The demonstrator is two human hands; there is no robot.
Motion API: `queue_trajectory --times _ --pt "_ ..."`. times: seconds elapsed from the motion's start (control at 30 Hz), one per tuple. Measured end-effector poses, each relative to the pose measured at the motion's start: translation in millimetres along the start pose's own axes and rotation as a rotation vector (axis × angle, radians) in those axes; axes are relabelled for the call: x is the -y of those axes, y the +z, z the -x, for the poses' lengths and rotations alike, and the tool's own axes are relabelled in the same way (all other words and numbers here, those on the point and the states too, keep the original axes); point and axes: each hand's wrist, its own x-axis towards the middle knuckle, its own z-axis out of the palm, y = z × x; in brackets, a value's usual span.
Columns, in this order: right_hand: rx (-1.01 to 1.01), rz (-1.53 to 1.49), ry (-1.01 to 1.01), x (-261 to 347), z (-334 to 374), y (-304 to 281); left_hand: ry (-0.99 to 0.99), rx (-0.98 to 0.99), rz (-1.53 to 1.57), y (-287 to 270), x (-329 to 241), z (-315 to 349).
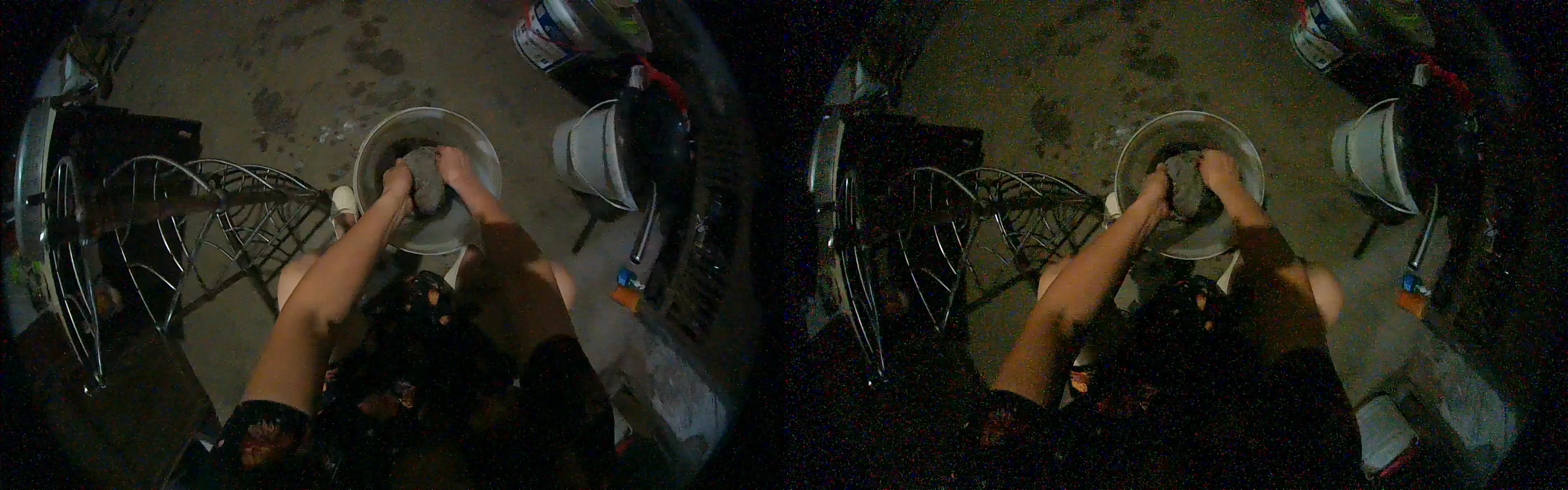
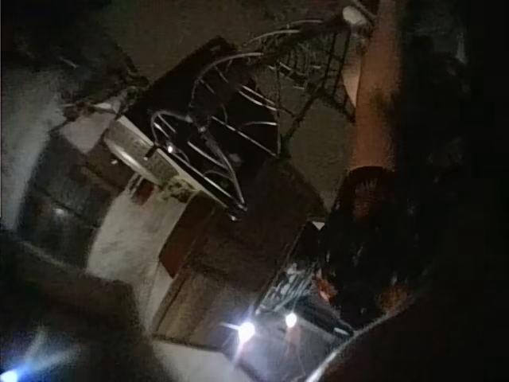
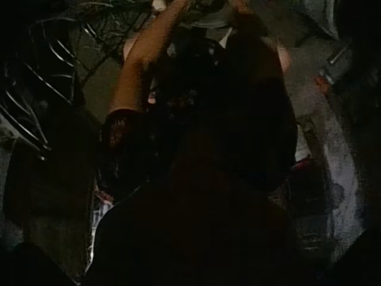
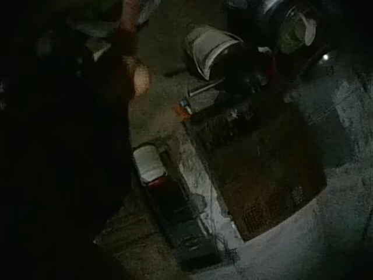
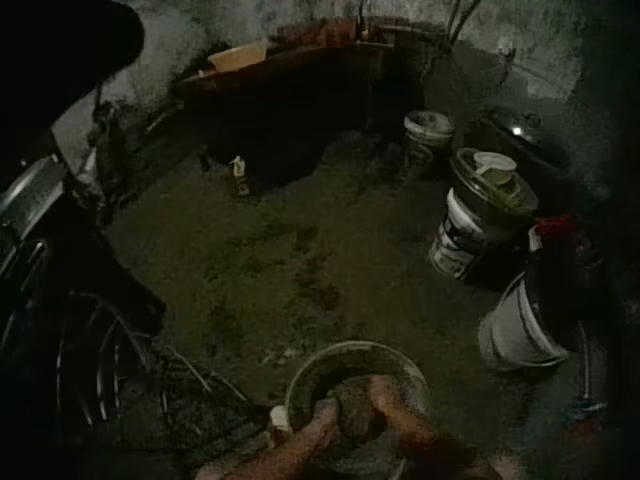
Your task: The person wipes the metal frame of a shelf or stand using a cloth, then rinses and wrings the cloth in a bucket of water before picking up the bucket.
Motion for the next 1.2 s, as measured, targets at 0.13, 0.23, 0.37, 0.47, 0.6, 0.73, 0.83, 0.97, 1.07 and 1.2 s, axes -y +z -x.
queue_trajectory --times 0.13,0.23,0.37,0.47,0.6,0.73,0.83,0.97,1.07,1.2 --pt "0.198 0.249 -0.015 -141.2 -36.9 94.7 -0.057 0.084 -0.109 23.3 -30.0 35.4" --pt "0.448 0.229 0.076 -124.4 -41.6 140.8 -0.014 -0.007 -0.046 7.6 -36.3 38.2" --pt "0.430 0.253 -0.141 -145.9 1.1 145.1 -0.111 0.059 -0.196 10.1 -41.9 34.9" --pt "0.484 0.080 0.082 -87.5 -5.4 79.3 -0.146 0.127 0.013 22.4 -41.7 49.0" --pt "0.406 -0.827 0.209 52.6 49.6 -99.6 -0.090 0.116 -0.368 -0.1 -38.2 37.8" --pt "0.352 -1.167 0.105 105.1 98.3 -172.0 0.094 0.227 -0.587 -6.6 -25.9 42.5" --pt "0.298 -1.220 -0.040 165.8 131.2 -224.9 0.236 0.331 -0.478 -11.2 -15.4 43.5" --pt "0.267 -1.411 -0.151 186.3 148.8 -268.0 0.183 0.522 -0.338 -4.3 -1.4 48.3" --pt "0.138 -1.370 -0.102 175.6 148.7 -280.6 0.421 0.541 -0.451 9.1 -21.5 124.6" --pt "0.052 -1.079 -0.117 141.5 126.5 -244.1 0.172 0.670 -0.110 -5.9 -47.9 144.6"
